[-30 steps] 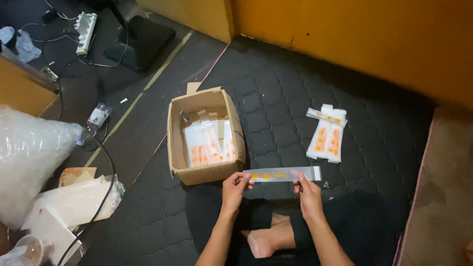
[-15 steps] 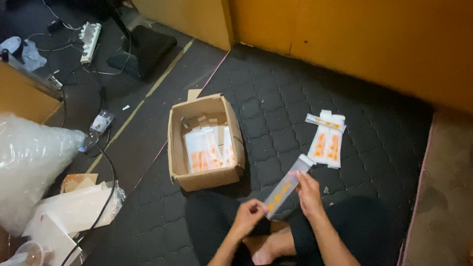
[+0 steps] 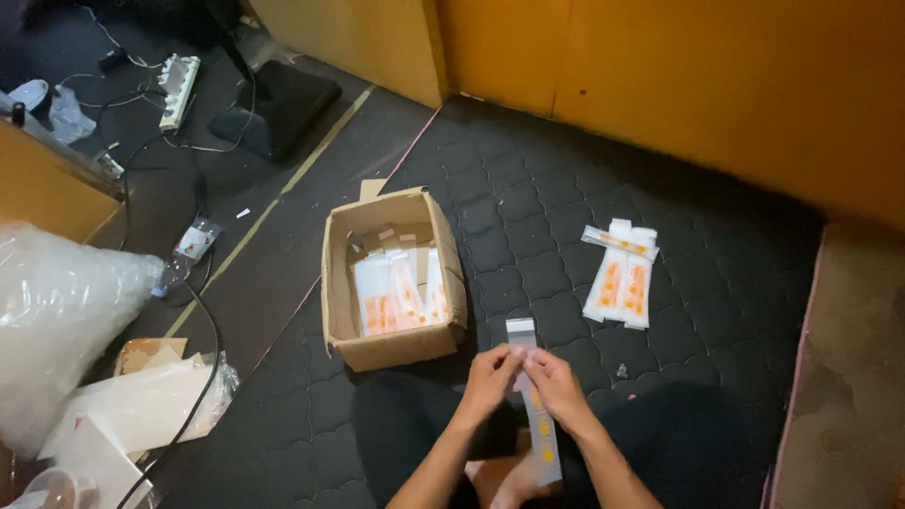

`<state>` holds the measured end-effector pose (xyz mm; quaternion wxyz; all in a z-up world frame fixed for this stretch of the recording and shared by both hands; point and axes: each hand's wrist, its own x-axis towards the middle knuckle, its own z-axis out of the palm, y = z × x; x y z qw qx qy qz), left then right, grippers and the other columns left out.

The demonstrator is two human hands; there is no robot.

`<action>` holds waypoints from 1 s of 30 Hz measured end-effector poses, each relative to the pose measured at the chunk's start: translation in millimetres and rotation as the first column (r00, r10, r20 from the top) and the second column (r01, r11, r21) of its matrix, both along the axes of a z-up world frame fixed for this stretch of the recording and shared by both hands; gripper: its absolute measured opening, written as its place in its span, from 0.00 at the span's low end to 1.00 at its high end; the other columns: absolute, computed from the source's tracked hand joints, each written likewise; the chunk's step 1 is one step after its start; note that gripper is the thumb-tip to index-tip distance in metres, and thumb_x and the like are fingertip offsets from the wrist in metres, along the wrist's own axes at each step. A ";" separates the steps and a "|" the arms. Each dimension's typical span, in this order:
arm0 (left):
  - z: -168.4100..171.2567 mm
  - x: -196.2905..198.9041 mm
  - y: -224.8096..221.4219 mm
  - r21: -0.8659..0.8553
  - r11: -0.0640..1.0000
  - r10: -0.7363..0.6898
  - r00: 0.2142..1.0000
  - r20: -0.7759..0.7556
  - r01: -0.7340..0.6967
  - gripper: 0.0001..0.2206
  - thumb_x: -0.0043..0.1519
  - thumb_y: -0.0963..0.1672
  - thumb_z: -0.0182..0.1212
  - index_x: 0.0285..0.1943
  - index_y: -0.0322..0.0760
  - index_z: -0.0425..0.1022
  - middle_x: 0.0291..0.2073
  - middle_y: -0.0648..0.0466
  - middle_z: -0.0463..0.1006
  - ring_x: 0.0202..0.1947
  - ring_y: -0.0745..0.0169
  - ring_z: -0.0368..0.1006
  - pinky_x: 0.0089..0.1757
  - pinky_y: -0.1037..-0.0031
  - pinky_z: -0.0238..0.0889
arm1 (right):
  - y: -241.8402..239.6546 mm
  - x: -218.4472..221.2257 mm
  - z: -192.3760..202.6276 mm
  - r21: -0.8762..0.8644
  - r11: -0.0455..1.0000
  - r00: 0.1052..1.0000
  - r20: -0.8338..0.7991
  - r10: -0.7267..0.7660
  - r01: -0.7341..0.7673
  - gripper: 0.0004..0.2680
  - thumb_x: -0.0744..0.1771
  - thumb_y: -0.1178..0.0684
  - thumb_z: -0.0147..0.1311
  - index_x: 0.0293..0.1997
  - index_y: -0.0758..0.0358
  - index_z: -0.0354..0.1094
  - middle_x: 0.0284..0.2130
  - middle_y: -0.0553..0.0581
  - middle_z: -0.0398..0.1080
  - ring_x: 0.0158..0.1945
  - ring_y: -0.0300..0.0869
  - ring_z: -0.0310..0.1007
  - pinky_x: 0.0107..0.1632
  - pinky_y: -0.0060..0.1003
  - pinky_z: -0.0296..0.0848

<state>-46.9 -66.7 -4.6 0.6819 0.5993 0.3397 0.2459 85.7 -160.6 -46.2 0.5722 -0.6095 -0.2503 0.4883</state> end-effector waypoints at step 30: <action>7.7 51.3 64.7 -0.296 0.955 0.010 0.999 -0.031 -0.018 0.18 0.68 0.47 0.53 0.53 0.27 0.82 0.40 0.49 0.86 0.38 0.65 0.78 0.46 0.78 0.69 | -71.7 -24.6 -34.3 -0.102 0.991 0.963 -0.244 -0.111 0.088 0.06 0.68 0.61 0.51 0.45 0.73 0.73 0.28 0.64 0.77 0.28 0.40 0.68 0.35 0.30 0.67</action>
